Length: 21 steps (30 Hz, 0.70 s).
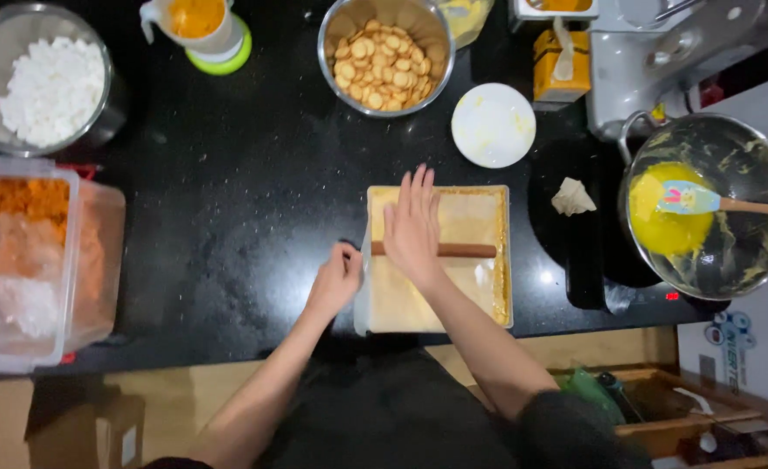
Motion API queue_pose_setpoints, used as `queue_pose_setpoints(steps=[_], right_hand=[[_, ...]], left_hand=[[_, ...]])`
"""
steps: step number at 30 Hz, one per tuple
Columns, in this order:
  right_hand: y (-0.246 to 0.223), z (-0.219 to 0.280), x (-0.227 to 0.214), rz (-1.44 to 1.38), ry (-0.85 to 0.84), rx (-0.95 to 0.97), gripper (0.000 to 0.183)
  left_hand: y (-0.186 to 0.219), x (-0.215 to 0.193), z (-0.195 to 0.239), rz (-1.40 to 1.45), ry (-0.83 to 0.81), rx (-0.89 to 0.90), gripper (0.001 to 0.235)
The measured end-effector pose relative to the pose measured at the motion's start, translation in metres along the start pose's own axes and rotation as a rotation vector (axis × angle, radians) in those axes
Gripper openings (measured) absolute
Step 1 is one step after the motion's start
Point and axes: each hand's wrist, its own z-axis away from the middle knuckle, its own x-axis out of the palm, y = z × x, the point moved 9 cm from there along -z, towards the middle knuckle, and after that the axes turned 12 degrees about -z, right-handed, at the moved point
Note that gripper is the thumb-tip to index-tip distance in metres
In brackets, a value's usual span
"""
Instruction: The person flattens a yellow dough mixture on a baking sheet using a rolling pin. They then remove the plastic wrap and wipe their hands with a paper towel.
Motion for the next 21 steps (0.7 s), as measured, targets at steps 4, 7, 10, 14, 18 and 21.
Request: queue_pose_setpoints(steps=[4,7,10,14,18,21], right_hand=[[-0.006,0.006,0.026,0.109,-0.030,0.007,0.081],[-0.023,0.052,0.014,0.078,-0.097,0.010,0.081],[-0.019,0.062,0.026,0.095,-0.141,0.002,0.085],[-0.013,0.026,0.030,0.138,-0.162,-0.057,0.084],[-0.022,0.080,0.030,0.125,-0.186,-0.105,0.080],[-0.025,0.121,0.032,0.078,-0.224,-0.100,0.075]], left_hand=[[-0.002,0.030,0.045,-0.038,-0.097,0.003,0.042],[0.005,0.035,0.051,0.033,-0.033,0.017,0.046],[0.000,0.035,0.045,-0.030,0.030,0.029,0.041],[-0.009,0.038,0.047,0.067,0.037,-0.007,0.035],[-0.006,0.036,0.053,0.092,0.066,-0.021,0.037],[-0.002,0.036,0.052,0.064,0.066,0.019,0.036]])
